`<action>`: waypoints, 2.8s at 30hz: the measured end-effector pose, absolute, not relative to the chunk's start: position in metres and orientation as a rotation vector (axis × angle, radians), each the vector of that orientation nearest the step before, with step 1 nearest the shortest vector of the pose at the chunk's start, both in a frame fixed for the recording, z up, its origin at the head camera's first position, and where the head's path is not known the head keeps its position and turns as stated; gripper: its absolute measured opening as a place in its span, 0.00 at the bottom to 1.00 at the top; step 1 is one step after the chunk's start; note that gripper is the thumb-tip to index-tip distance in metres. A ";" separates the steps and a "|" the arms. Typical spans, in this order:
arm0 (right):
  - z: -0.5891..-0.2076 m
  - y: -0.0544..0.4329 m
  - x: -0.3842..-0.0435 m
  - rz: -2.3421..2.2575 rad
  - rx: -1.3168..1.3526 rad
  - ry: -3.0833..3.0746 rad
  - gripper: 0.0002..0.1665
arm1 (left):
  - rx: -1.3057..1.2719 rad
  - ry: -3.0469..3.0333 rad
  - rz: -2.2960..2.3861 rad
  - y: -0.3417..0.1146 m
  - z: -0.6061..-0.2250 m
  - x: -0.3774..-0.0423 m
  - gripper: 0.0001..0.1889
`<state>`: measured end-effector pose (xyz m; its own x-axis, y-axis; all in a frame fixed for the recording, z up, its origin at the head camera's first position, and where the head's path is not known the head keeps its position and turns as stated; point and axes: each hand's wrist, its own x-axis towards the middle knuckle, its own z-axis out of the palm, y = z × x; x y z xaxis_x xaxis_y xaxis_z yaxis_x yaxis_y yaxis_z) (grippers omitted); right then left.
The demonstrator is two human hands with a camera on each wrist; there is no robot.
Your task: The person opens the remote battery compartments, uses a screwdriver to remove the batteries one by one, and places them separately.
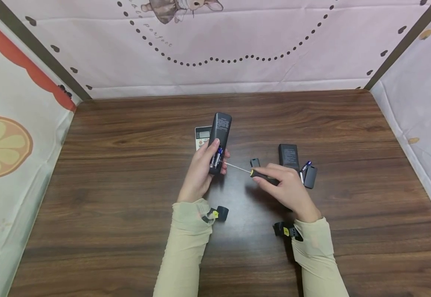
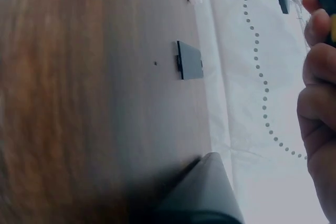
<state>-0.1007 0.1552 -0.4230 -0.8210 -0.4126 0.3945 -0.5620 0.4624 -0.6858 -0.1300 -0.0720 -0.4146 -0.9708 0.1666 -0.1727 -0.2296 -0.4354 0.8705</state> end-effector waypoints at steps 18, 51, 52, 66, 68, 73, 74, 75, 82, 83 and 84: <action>-0.425 0.152 -0.101 1.186 0.916 -2.623 0.15 | -0.038 1.705 2.374 -0.065 -0.416 -0.134 0.24; -0.421 0.137 -0.097 0.899 0.814 -2.515 0.15 | -0.214 1.984 2.373 -0.057 -0.426 -0.141 0.23; -0.421 0.137 -0.097 0.898 0.811 -2.515 0.14 | -0.219 1.976 2.378 -0.057 -0.426 -0.141 0.23; -0.420 0.135 -0.096 0.944 0.826 -2.448 0.13 | -0.284 1.834 2.439 -0.061 -0.420 -0.137 0.22; -0.420 0.135 -0.096 0.949 0.825 -2.449 0.13 | -0.288 1.795 2.452 -0.062 -0.419 -0.137 0.23; -0.419 0.135 -0.096 0.953 0.809 -2.455 0.13 | -0.278 1.701 2.506 -0.063 -0.418 -0.136 0.23; -0.419 0.135 -0.095 0.956 0.806 -2.454 0.13 | -0.275 1.681 2.521 -0.063 -0.418 -0.137 0.22; -0.418 0.135 -0.095 0.956 0.803 -2.454 0.13 | -0.271 1.660 2.537 -0.064 -0.418 -0.137 0.22; -0.418 0.137 -0.096 0.979 0.826 -2.466 0.14 | -0.278 1.602 2.561 -0.064 -0.420 -0.137 0.19; -0.418 0.137 -0.096 0.989 0.833 -2.466 0.14 | -0.281 1.599 2.556 -0.064 -0.420 -0.137 0.20; -0.419 0.138 -0.096 1.000 0.837 -2.468 0.14 | -0.283 1.592 2.556 -0.064 -0.420 -0.136 0.20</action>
